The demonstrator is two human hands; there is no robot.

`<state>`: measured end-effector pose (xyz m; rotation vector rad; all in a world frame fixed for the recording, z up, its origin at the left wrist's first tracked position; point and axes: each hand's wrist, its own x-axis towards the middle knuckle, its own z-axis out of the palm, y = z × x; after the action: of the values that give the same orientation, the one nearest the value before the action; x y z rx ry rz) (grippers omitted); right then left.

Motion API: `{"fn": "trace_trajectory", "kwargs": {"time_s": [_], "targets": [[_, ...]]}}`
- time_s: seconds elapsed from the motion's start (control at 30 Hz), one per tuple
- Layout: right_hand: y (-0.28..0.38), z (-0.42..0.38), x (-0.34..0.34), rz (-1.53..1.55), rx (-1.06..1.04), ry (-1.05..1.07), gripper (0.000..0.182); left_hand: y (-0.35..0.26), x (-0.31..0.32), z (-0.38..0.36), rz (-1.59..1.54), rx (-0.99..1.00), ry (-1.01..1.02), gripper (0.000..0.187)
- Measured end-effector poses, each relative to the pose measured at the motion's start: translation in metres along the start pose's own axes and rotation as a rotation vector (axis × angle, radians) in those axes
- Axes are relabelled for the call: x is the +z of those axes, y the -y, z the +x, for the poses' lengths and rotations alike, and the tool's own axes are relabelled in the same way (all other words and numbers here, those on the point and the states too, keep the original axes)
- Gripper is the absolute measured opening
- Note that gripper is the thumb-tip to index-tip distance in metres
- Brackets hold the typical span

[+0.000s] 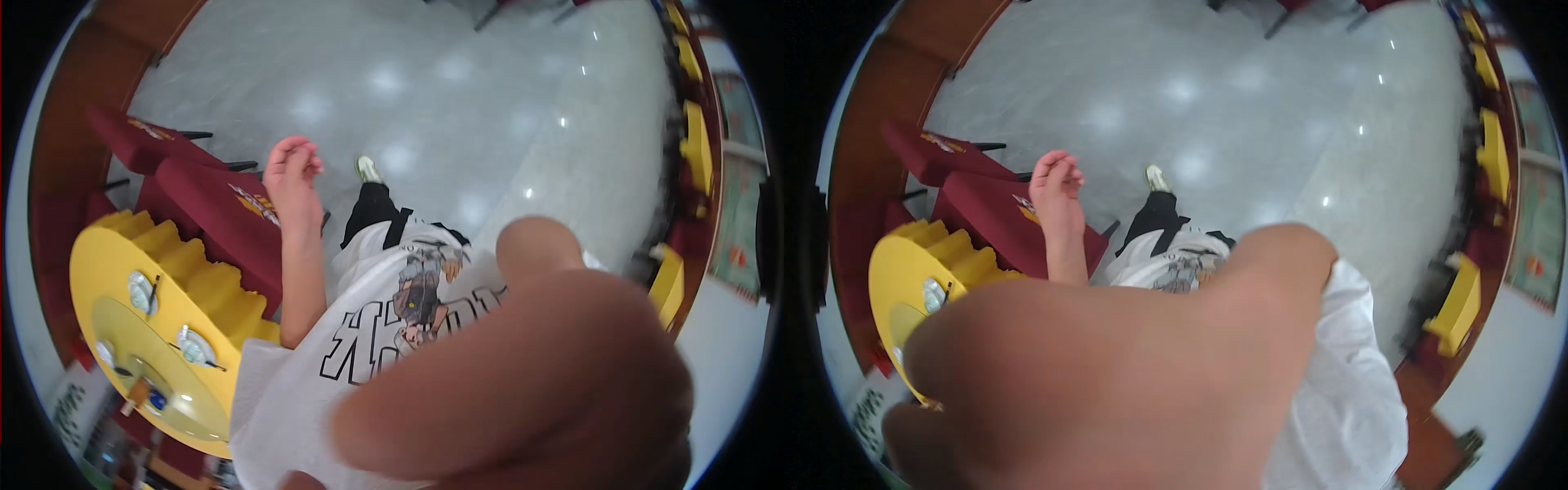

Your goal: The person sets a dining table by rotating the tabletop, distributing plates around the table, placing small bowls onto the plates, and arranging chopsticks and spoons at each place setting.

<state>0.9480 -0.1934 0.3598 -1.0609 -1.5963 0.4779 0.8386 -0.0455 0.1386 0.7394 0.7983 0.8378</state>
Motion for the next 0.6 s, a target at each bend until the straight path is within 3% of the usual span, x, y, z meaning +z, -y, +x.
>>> {"fn": "trace_trajectory", "kwargs": {"time_s": [0.07, 0.1, 0.17, 0.23, 0.27, 0.3, 0.4, 0.47, 0.5, 0.57, 0.6], "targets": [[-0.039, 0.036, -0.053, 0.11, -0.056, 0.141, 0.027, -0.016, 0.02, 0.043, 0.046, 0.086, 0.009, 0.01], [-0.072, 0.067, -0.048, 0.191, -0.087, 0.187, 0.027, -0.032, 0.026, 0.064, 0.005, 0.112, 0.021, 0.01], [-0.088, 0.081, -0.081, 0.241, -0.048, 0.219, 0.027, -0.058, 0.037, 0.09, -0.008, 0.082, 0.003, 0.01], [-0.117, 0.139, -0.051, 0.185, -0.035, 0.253, 0.027, -0.072, 0.048, 0.137, 0.006, 0.098, -0.054, 0.01], [-0.13, 0.157, -0.068, 0.19, -0.048, 0.288, 0.027, -0.079, 0.049, 0.157, -0.003, 0.123, -0.068, 0.01], [-0.165, 0.203, -0.036, 0.229, -0.073, 0.334, 0.027, -0.084, 0.045, 0.178, 0.02, 0.112, -0.059, 0.01], [-0.245, 0.299, -0.029, 0.322, -0.175, 0.478, 0.027, -0.092, 0.035, 0.252, 0.145, 0.068, -0.102, 0.01], [-0.332, 0.291, -0.036, 0.239, 0.18, 0.374, 0.028, -0.082, 0.027, 0.302, 0.168, 0.115, -0.18, 0.01], [-0.37, 0.296, -0.044, 0.234, 0.415, 0.46, 0.03, -0.085, 0.024, 0.328, 0.134, 0.076, -0.225, 0.01], [-0.43, 0.322, -0.049, 0.11, 0.536, 0.562, 0.028, -0.078, 0.021, 0.354, 0.073, 0.029, -0.326, 0.01], [-0.464, 0.344, -0.045, 0.129, 0.486, 0.578, 0.028, -0.082, 0.006, 0.38, 0.232, -0.018, -0.367, 0.01]]}}
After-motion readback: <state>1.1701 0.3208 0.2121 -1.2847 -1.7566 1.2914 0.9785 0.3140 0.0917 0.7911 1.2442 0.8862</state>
